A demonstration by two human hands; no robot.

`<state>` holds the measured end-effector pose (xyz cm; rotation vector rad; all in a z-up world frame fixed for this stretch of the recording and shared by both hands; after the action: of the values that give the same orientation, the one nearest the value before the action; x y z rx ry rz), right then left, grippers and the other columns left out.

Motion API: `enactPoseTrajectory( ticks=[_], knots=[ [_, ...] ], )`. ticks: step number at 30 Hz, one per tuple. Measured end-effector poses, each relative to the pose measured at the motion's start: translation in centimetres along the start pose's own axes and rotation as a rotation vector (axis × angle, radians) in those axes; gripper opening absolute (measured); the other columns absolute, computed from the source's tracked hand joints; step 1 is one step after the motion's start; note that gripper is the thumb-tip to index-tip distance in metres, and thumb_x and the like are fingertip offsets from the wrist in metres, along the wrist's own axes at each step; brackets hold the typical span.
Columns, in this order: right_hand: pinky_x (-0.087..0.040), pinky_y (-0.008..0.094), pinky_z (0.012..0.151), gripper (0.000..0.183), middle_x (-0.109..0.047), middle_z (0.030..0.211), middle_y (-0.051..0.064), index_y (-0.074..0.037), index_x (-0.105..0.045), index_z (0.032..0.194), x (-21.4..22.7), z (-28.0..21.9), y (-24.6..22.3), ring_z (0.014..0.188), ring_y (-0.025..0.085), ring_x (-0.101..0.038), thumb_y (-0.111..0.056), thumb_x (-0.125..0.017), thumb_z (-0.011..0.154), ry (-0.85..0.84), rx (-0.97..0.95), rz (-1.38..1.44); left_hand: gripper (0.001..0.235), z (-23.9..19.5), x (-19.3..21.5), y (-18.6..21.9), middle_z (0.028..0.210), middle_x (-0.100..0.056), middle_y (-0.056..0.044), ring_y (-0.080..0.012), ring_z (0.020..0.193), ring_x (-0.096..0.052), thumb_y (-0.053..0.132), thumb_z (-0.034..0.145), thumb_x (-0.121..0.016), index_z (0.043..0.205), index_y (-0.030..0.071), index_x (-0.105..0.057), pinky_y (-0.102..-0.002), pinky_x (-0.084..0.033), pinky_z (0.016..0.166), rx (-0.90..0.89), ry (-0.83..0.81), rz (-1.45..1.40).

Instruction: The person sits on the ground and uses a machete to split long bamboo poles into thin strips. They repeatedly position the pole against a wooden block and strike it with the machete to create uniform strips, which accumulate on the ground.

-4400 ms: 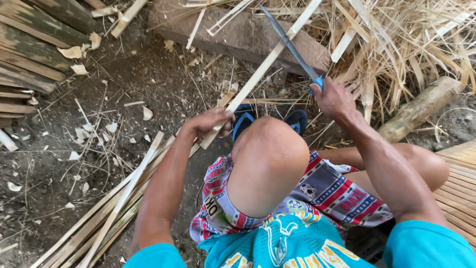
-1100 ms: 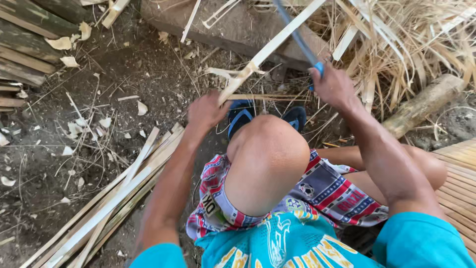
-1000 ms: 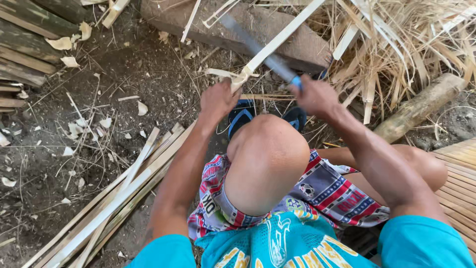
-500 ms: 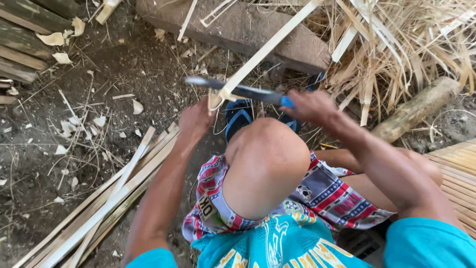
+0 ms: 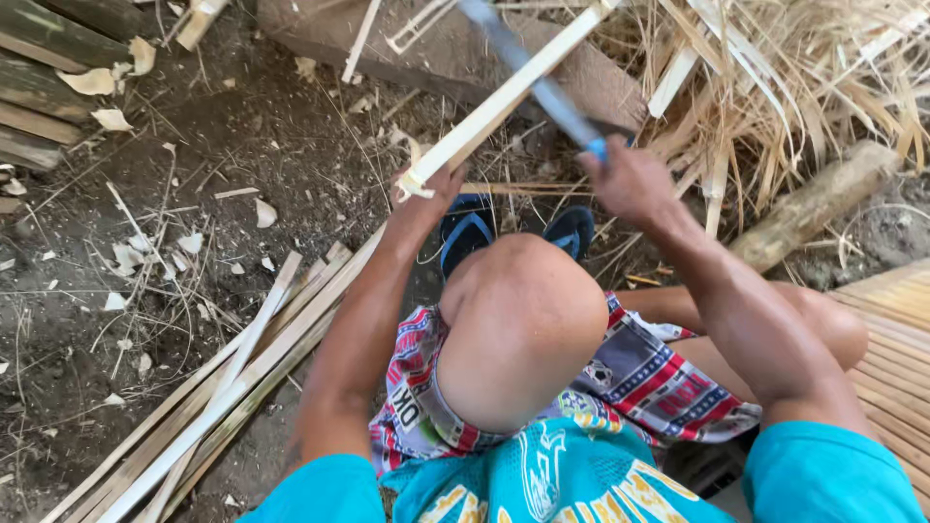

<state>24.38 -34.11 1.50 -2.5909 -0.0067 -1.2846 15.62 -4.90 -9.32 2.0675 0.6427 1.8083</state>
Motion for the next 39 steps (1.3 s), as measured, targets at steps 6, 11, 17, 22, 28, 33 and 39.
enactPoseTrajectory(
  ticks=[6, 11, 17, 22, 28, 33, 39],
  knots=[
    [-0.054, 0.060, 0.070, 0.047, -0.072, 0.084, 0.021, -0.003, -0.057, 0.113, 2.5, 1.5, 3.3, 0.072, 0.041, -0.073, -0.049, -0.050, 0.104, 0.045, 0.015, -0.245, 0.032, -5.0, 1.1, -6.0, 0.090, -0.073, -0.016, -0.0382, 0.081, -0.071, 0.043, 0.101, -0.063, 0.111, 0.014, -0.073, -0.051, -0.055, 0.068, 0.124, -0.021, -0.187],
    [-0.052, 0.058, 0.068, 0.050, -0.071, 0.082, 0.027, -0.003, -0.057, 0.121, 2.5, 0.2, -1.1, 0.078, 0.048, -0.068, -0.051, -0.049, 0.108, 0.149, 0.045, -0.033, 0.028, -3.7, 4.7, -1.3, 0.076, -0.070, -0.019, -0.0422, 0.069, -0.069, 0.039, 0.101, -0.065, 0.103, 0.013, -0.076, -0.053, -0.054, 0.059, -0.037, 0.196, 0.024],
    [-0.055, 0.056, 0.070, 0.046, -0.073, 0.084, 0.023, -0.007, -0.057, 0.117, 1.2, -0.6, 0.5, 0.075, 0.042, -0.071, -0.051, -0.049, 0.107, -0.025, 0.123, -0.310, 0.038, -8.6, 1.0, -5.8, 0.095, -0.072, -0.020, -0.0391, 0.091, -0.071, 0.044, 0.099, -0.057, 0.113, 0.013, -0.073, -0.051, -0.056, 0.080, 0.230, -0.023, -0.323],
    [-0.053, 0.056, 0.068, 0.052, -0.069, 0.079, 0.025, 0.001, -0.057, 0.112, 4.0, 2.1, 4.0, 0.070, 0.043, -0.068, -0.049, -0.045, 0.113, 0.191, 0.017, -0.136, 0.059, -9.4, 3.6, -5.0, 0.122, -0.068, -0.023, -0.0444, 0.108, -0.066, 0.047, 0.091, -0.063, 0.136, 0.009, -0.059, -0.057, -0.052, 0.088, 0.123, -0.067, 0.192],
    [-0.055, 0.055, 0.060, 0.052, -0.069, 0.074, 0.019, -0.002, -0.053, 0.117, -0.3, -1.3, -2.8, 0.063, 0.040, -0.069, -0.052, -0.040, 0.109, -0.059, 0.027, -0.023, 0.049, -1.3, 4.1, 2.7, 0.107, -0.072, -0.022, -0.0447, 0.095, -0.070, 0.048, 0.096, -0.060, 0.131, 0.013, -0.060, -0.057, -0.056, 0.083, 0.129, -0.177, 0.040],
    [-0.054, 0.055, 0.071, 0.049, -0.072, 0.078, 0.021, -0.004, -0.060, 0.117, 5.8, -1.1, 1.8, 0.071, 0.039, -0.070, -0.049, -0.044, 0.111, 0.026, -0.021, -0.162, 0.038, -7.2, 2.1, -1.7, 0.096, -0.073, -0.022, -0.0443, 0.090, -0.072, 0.045, 0.099, -0.058, 0.126, 0.019, -0.060, -0.057, -0.057, 0.079, 0.218, -0.301, 0.055],
    [-0.053, 0.057, 0.072, 0.048, -0.070, 0.084, 0.025, -0.007, -0.059, 0.122, 3.3, 0.0, 1.1, 0.077, 0.044, -0.068, -0.052, -0.051, 0.107, 0.124, 0.034, -0.165, 0.041, -6.5, 2.8, -3.6, 0.092, -0.073, -0.024, -0.0464, 0.084, -0.072, 0.041, 0.103, -0.055, 0.132, 0.013, -0.049, -0.059, -0.056, 0.073, 0.180, -0.197, 0.198]
  ],
)
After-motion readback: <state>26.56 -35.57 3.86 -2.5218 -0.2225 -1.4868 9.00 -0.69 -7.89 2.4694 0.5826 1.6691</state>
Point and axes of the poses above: each hand's wrist, its own z-axis towards the middle knuckle, its own x-axis out of the back of the hand, y = z × x, the point moved 7 cm from there along z, towards the middle knuckle
